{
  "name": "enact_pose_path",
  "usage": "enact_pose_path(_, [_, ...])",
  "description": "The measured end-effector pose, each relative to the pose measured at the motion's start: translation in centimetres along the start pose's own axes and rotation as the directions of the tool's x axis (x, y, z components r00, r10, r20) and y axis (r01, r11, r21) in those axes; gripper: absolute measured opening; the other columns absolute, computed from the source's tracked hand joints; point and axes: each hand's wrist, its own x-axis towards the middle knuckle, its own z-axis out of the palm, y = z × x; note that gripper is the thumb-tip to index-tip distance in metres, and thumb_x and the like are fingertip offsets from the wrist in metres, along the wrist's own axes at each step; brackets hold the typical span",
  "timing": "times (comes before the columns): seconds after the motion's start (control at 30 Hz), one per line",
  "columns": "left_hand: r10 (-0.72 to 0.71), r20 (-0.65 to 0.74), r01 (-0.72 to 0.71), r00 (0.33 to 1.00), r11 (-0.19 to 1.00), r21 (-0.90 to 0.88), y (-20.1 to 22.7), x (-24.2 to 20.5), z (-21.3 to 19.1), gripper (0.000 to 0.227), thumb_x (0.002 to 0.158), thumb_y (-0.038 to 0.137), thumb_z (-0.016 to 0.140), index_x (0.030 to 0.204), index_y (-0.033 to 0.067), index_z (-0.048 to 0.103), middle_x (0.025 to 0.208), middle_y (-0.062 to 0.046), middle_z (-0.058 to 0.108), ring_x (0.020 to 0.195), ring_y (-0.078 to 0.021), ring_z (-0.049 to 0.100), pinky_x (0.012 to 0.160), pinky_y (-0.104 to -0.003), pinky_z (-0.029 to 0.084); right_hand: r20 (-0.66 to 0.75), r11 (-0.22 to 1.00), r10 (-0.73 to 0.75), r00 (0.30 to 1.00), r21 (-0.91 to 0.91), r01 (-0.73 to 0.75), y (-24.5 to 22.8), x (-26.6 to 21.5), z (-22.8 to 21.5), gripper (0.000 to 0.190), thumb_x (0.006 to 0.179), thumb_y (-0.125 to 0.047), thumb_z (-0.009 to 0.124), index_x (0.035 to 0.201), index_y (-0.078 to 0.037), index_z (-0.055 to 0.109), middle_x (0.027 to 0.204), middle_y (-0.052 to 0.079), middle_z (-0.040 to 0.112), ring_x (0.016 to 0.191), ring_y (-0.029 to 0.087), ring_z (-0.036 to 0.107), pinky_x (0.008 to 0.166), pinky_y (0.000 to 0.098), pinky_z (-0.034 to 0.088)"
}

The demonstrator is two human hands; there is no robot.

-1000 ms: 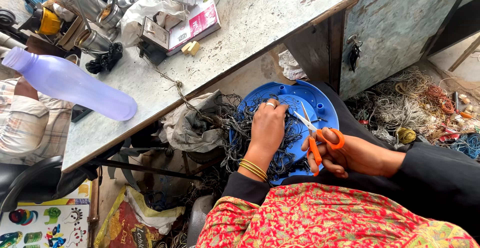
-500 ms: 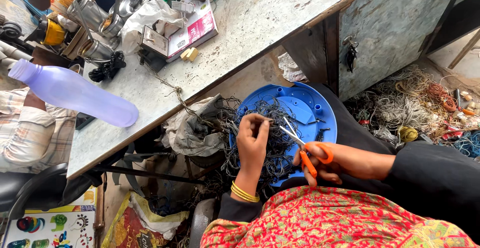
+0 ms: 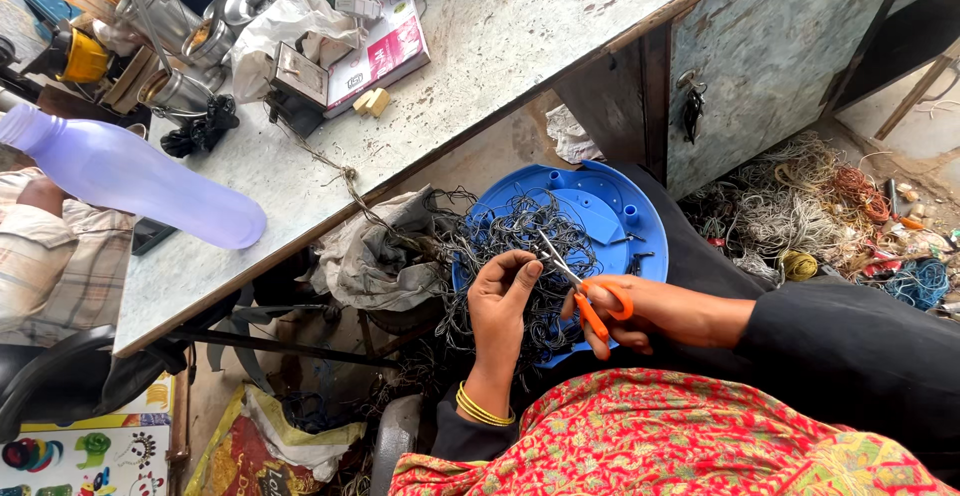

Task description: The person uses orange-handled scissors to cut tangled black wires into short pieces. The person repeatedly picks up wire strands from a blue plastic tray, cuts them, and drops the cut pieces back onto the tray.

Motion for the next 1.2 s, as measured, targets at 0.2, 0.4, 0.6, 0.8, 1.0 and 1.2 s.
enact_pose_path(0.2, [-0.022, 0.034, 0.024, 0.999, 0.999, -0.038, -0.4, 0.1, -0.1, 0.018, 0.095, 0.008, 0.073, 0.11, -0.0027, 0.071, 0.1, -0.002, 0.071, 0.093, -0.0078, 0.065, 0.087, -0.022, 0.053, -0.03, 0.997, 0.051, 0.998, 0.061, -0.049, 0.5, 0.5, -0.4, 0.057, 0.097, -0.053, 0.041, 0.123, -0.007, 0.059, 0.074, 0.01, 0.07, 0.044, 0.007, 0.039, 0.043, 0.0249, 0.039])
enact_pose_path(0.4, [-0.025, 0.032, 0.026, 0.999, 0.999, -0.026, -0.9, 0.1, -0.2, 0.016, 0.097, 0.007, 0.073, 0.108, -0.0027, 0.071, 0.098, -0.001, 0.07, 0.09, -0.0065, 0.063, 0.083, -0.021, 0.051, -0.058, 0.997, -0.057, 0.997, 0.041, 0.059, 1.0, 0.4, -0.7, 0.05, 0.102, -0.047, 0.055, 0.114, 0.0, 0.064, 0.065, 0.007, 0.064, 0.044, 0.006, 0.038, 0.042, 0.0233, 0.033])
enact_pose_path(0.6, [0.106, 0.017, -0.107, 0.994, 0.98, 0.166, 1.4, -0.1, 0.9, 0.012, 0.099, 0.012, 0.076, 0.103, 0.002, 0.071, 0.094, -0.001, 0.067, 0.084, -0.0089, 0.059, 0.074, -0.024, 0.048, -0.097, 0.999, -0.044, 0.994, 0.02, 0.046, -1.1, -2.8, -1.5, 0.049, 0.091, -0.045, 0.062, 0.116, -0.002, 0.067, 0.057, 0.007, 0.062, 0.043, 0.008, 0.041, 0.041, 0.0249, 0.028])
enact_pose_path(0.8, [0.393, 0.339, -0.517, 0.855, 0.592, 0.618, 4.2, 0.3, 4.8, 0.013, 0.089, 0.012, 0.078, 0.1, 0.0074, 0.074, 0.096, -0.006, 0.074, 0.095, -0.0247, 0.069, 0.089, -0.037, 0.052, -0.172, 0.965, -0.209, 0.963, 0.126, 0.232, -2.2, -4.9, -2.9, 0.068, 0.094, -0.061, 0.055, 0.121, 0.001, 0.061, 0.064, 0.005, 0.061, 0.046, 0.006, 0.036, 0.044, 0.0231, 0.03])
enact_pose_path(1.0, [0.255, 0.31, -0.391, 0.916, 0.745, 0.54, 4.2, 1.1, 5.6, 0.02, 0.1, 0.007, 0.062, 0.12, 0.0056, 0.065, 0.105, -0.006, 0.076, 0.098, -0.025, 0.071, 0.09, -0.036, 0.053, -0.133, 0.957, -0.139, 0.981, 0.235, 0.168, -2.1, -4.6, -2.2, 0.078, 0.087, -0.072, 0.051, 0.117, 0.0, 0.058, 0.067, 0.011, 0.065, 0.046, 0.01, 0.039, 0.042, 0.026, 0.031])
enact_pose_path(1.2, [0.215, 0.294, -0.364, 0.931, 0.566, 0.74, 2.0, 1.6, 4.2, 0.011, 0.094, 0.007, 0.068, 0.105, 0.0041, 0.069, 0.102, -0.01, 0.071, 0.089, -0.0267, 0.069, 0.081, -0.037, 0.055, 0.035, 0.93, -0.179, 0.983, 0.333, 0.157, -2.5, -4.4, -3.0, 0.081, 0.089, -0.076, 0.045, 0.113, 0.001, 0.058, 0.078, 0.014, 0.068, 0.048, 0.011, 0.04, 0.045, 0.0261, 0.035])
